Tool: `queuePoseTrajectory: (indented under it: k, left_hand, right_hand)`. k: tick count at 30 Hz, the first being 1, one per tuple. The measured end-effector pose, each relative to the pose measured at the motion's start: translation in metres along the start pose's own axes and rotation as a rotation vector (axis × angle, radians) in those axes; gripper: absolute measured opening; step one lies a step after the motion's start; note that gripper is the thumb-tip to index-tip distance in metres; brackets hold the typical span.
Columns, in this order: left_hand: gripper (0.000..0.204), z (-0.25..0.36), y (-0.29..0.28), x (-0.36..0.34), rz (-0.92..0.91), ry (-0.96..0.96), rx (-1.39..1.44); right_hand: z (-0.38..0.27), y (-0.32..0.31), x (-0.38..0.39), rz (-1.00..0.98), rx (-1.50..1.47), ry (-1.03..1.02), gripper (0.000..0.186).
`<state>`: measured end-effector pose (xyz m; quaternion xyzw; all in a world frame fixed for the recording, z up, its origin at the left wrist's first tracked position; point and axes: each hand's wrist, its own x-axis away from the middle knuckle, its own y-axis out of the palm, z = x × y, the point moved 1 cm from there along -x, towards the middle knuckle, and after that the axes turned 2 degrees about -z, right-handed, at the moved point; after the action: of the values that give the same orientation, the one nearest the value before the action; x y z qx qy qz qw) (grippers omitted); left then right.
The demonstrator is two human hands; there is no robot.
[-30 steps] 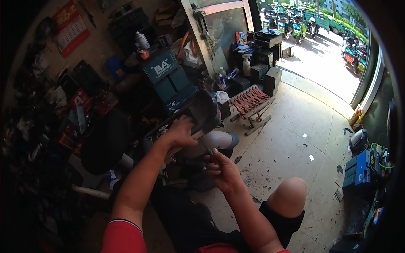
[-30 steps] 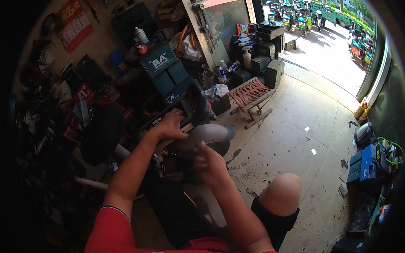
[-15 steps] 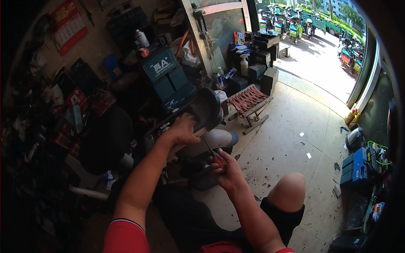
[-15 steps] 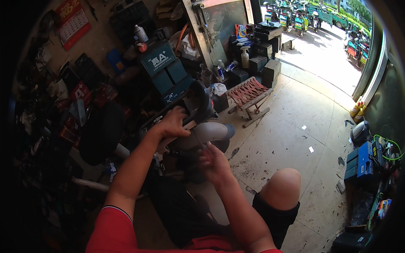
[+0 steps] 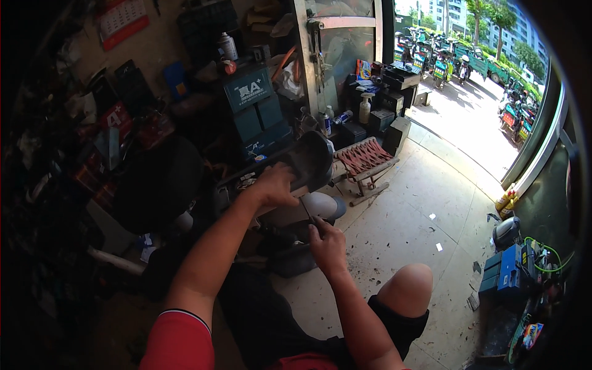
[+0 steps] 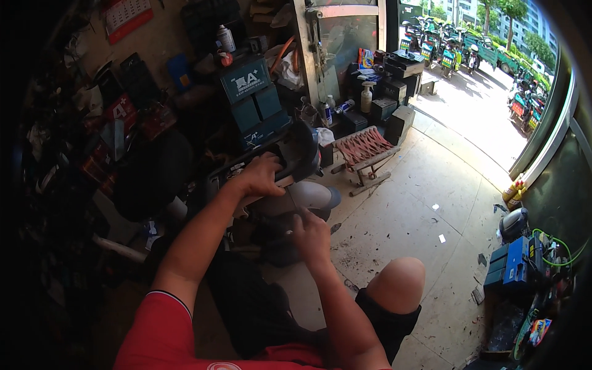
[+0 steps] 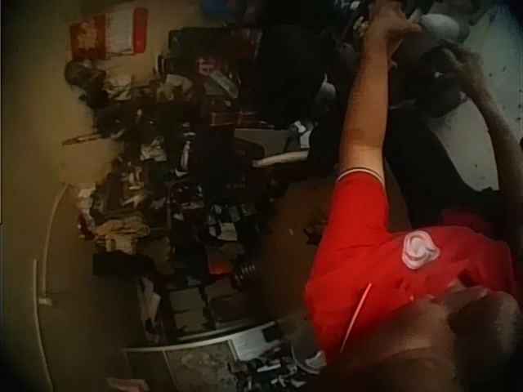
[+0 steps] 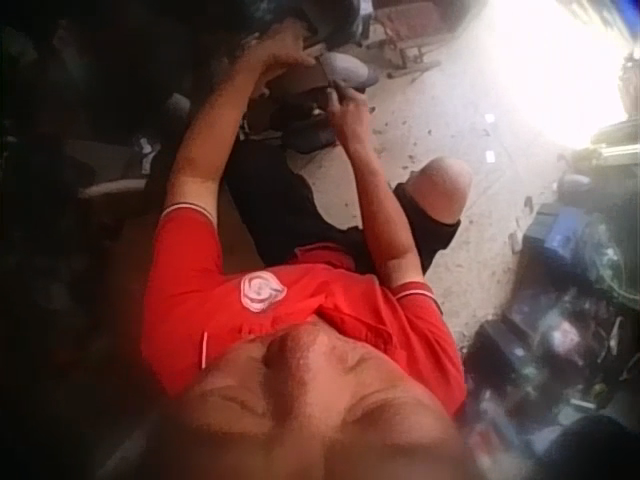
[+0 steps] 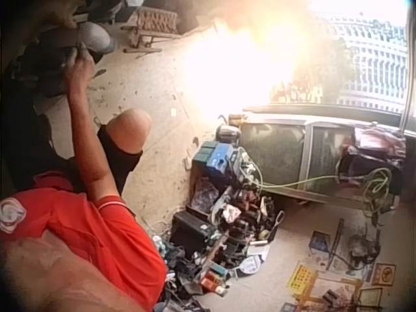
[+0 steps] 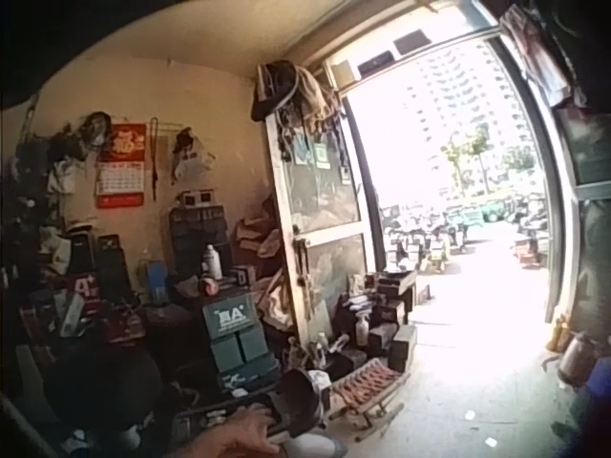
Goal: Repair and wire a motorbike component, using electrical tape and wire strippers.
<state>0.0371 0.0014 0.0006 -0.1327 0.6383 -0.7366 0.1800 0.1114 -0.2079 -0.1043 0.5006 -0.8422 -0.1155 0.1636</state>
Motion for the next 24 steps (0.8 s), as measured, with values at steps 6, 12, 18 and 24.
queuePoseTrajectory:
  k: [6, 12, 18, 24]
  left_hand:
    - [0.051, 0.059, -0.009, 0.060, 0.529, 0.100, 0.001]
    - [0.032, 0.086, 0.072, 0.088, 0.496, -0.367, 0.880]
    - [0.030, 0.083, 0.115, 0.046, 0.285, -0.366, 1.849]
    - [0.033, 0.082, 0.118, 0.042, 0.282, -0.381, 2.076]
  right_hand:
    - [-0.001, -0.020, -0.004, -0.145, -0.665, 0.279, 0.021]
    - [-0.022, -0.002, 0.009, 0.010, 0.362, -0.128, 0.029]
    - [-0.016, -0.006, 0.017, 0.012, 0.062, -0.052, 0.042]
    - [-0.017, -0.021, 0.050, -0.096, -1.087, 0.423, 0.052]
